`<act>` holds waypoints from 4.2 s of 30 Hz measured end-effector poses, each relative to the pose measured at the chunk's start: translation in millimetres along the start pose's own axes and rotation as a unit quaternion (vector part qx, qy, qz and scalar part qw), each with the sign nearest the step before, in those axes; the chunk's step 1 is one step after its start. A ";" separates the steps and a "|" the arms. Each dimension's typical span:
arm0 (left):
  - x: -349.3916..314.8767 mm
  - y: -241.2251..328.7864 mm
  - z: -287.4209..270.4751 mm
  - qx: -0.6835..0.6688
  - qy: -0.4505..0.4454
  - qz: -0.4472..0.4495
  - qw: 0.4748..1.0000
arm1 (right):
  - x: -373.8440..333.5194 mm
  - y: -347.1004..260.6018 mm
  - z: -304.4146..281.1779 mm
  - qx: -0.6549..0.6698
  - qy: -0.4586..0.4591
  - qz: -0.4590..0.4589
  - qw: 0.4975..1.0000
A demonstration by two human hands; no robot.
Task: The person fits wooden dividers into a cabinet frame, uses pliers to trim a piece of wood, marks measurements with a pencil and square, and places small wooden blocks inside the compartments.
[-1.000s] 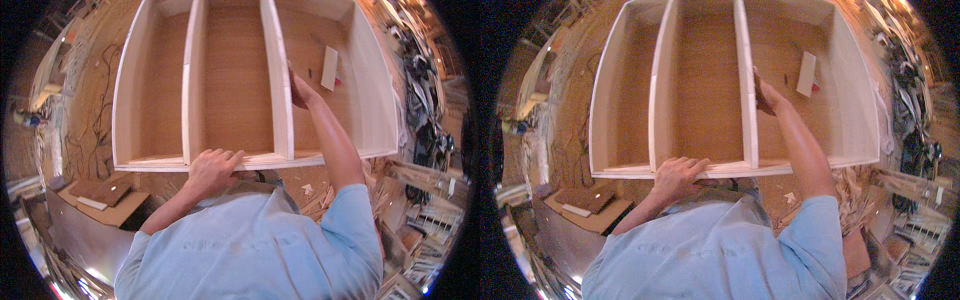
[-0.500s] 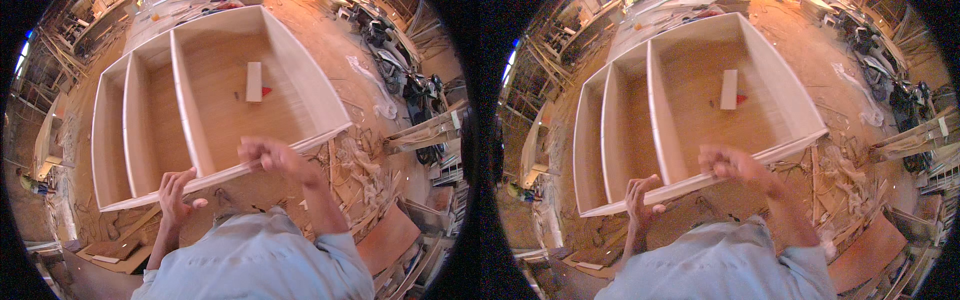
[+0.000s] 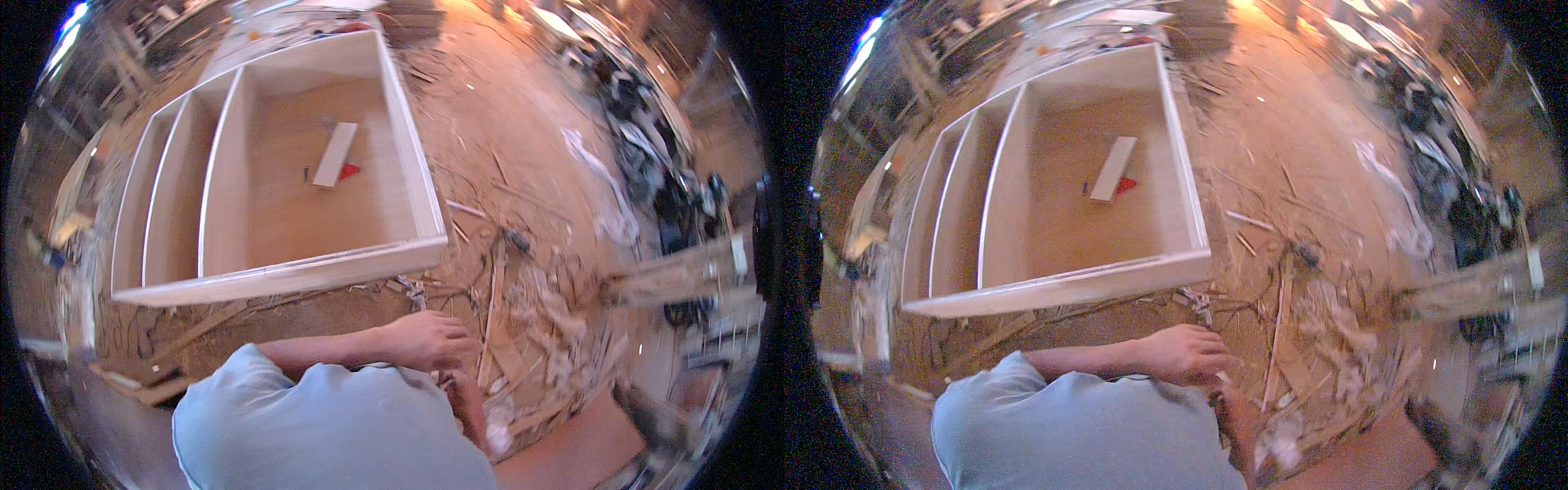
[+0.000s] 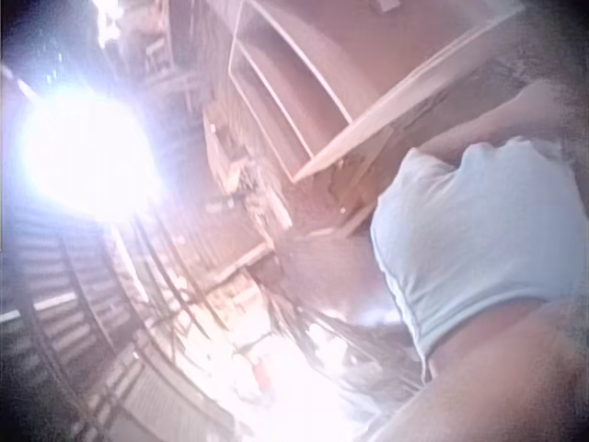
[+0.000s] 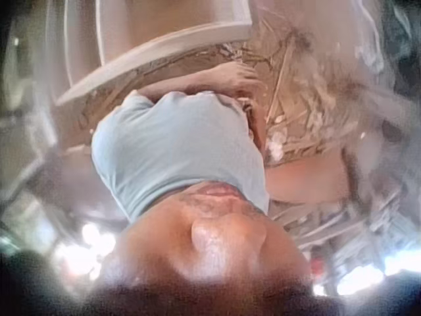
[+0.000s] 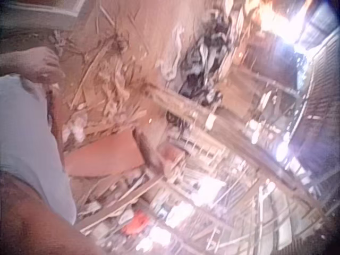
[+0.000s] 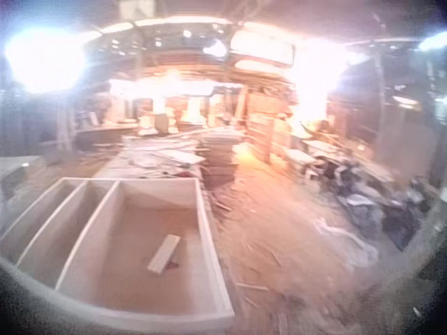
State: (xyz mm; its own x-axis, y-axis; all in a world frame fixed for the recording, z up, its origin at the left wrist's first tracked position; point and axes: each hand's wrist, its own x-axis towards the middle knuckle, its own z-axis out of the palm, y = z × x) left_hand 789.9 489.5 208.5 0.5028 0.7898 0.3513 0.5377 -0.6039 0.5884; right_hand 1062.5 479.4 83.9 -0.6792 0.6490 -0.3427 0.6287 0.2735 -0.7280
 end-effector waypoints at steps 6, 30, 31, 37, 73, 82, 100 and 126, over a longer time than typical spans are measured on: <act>114.5 -64.6 23.2 -0.030 0.035 -0.024 0.999 | 82.4 58.0 -89.8 -0.054 -0.035 -0.067 0.996; 341.1 -387.6 -97.5 -0.079 0.233 -0.516 0.820 | 625.4 321.4 -386.9 -0.092 -0.178 0.011 0.980; 350.7 -410.5 -111.7 -0.070 0.216 -0.523 0.821 | 663.1 297.2 -406.2 -0.135 -0.204 0.048 0.968; 420.6 -533.3 -243.5 0.031 0.245 -0.464 0.851 | 907.7 325.9 -531.6 -0.345 -0.154 -0.085 0.922; 335.9 -1162.7 -718.2 0.015 0.523 -0.795 0.306 | 2072.1 -620.4 -327.3 -0.130 -0.136 -0.254 0.949; 374.6 -1237.7 -802.4 -0.061 0.508 -0.824 0.243 | 2154.6 -656.3 -243.8 -0.130 -0.227 -0.173 0.950; 295.3 -1261.7 -958.5 0.103 0.786 -0.453 0.409 | 1986.0 -479.6 -477.0 0.277 -0.270 -0.341 0.857; 560.5 -1024.2 -653.8 0.397 0.659 -0.638 -0.041 | 1843.6 -458.2 -544.3 0.145 -0.566 -0.236 0.777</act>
State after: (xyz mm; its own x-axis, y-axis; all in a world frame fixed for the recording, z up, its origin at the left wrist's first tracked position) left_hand 78.5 1620.6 278.9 -0.3396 -0.8374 0.4282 -0.4229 0.5426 0.7258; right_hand -271.6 1937.0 108.8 -0.8093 -0.5592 -0.1798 0.2083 0.0129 -0.9780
